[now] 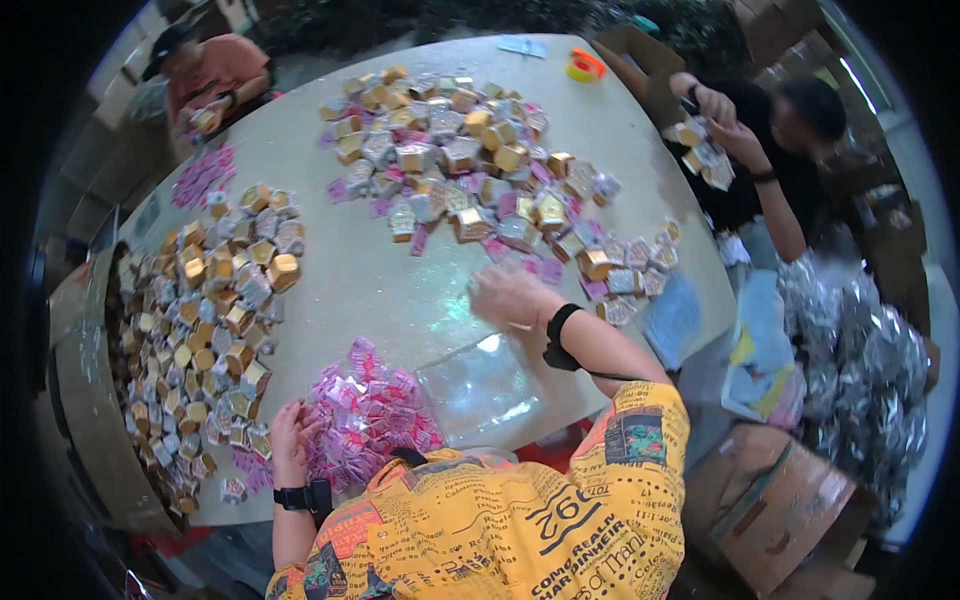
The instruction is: The person wraps small, gold-colored, house-shaped items with pink paper. They pick up an item, wrap it by hand, and place the finished unit on a growing pile on the table. The process is repetitive and performed by hand without tools.
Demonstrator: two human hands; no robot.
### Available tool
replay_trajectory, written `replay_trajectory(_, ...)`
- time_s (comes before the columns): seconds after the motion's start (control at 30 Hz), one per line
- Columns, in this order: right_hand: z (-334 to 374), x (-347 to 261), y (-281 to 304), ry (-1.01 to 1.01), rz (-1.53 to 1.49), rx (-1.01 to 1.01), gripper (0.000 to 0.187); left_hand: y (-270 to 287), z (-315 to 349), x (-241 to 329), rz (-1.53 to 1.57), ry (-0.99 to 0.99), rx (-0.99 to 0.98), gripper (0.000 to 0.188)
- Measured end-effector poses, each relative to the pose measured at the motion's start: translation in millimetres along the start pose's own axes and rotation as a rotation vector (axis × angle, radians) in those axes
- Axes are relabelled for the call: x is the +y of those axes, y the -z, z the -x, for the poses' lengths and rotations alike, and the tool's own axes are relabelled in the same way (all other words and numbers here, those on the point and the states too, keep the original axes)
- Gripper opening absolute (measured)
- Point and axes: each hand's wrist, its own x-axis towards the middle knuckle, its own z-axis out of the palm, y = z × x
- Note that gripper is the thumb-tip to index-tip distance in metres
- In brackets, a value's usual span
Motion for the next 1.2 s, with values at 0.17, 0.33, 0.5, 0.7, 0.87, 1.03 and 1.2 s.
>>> replay_trajectory(0.17, 47.3, 7.3, -24.5, 0.149, 0.15, 0.067, 0.015, 3.0, -15.3, -1.8, -0.056, -0.015, -0.014, 0.02)
replay_trajectory(0.33, 48.8, 32.8, -6.4, -0.398, -0.02, 0.122, 0.021, -15.5, -10.3, 5.2, -0.103, -0.019, -0.081, 0.021)
replay_trajectory(0.5, 64.8, 23.8, 1.9, -0.87, -0.132, 0.493, 0.027, -16.7, 7.1, 2.3, -0.075, -0.071, -0.072, 0.016)
replay_trajectory(0.7, 157.1, 18.1, -71.4, -1.801, -0.383, 0.426, 0.066, 12.2, 23.4, -13.4, -0.137, -0.138, 0.044, 0.021)
replay_trajectory(0.87, 156.1, 42.0, -124.7, -1.308, -0.62, 0.912, 0.072, 8.7, 19.8, -15.4, -0.577, -0.217, -0.006, 0.024)
replay_trajectory(1.03, 99.2, -21.9, -48.7, -1.053, -0.107, 0.65, 0.047, -1.2, 45.8, -12.1, -1.465, -0.521, -0.03, 0.045)
replay_trajectory(1.2, 66.8, -61.9, -77.3, -0.899, -0.615, 0.469, 0.024, 12.9, 60.2, -17.2, -1.625, -0.462, -0.035, 0.054)
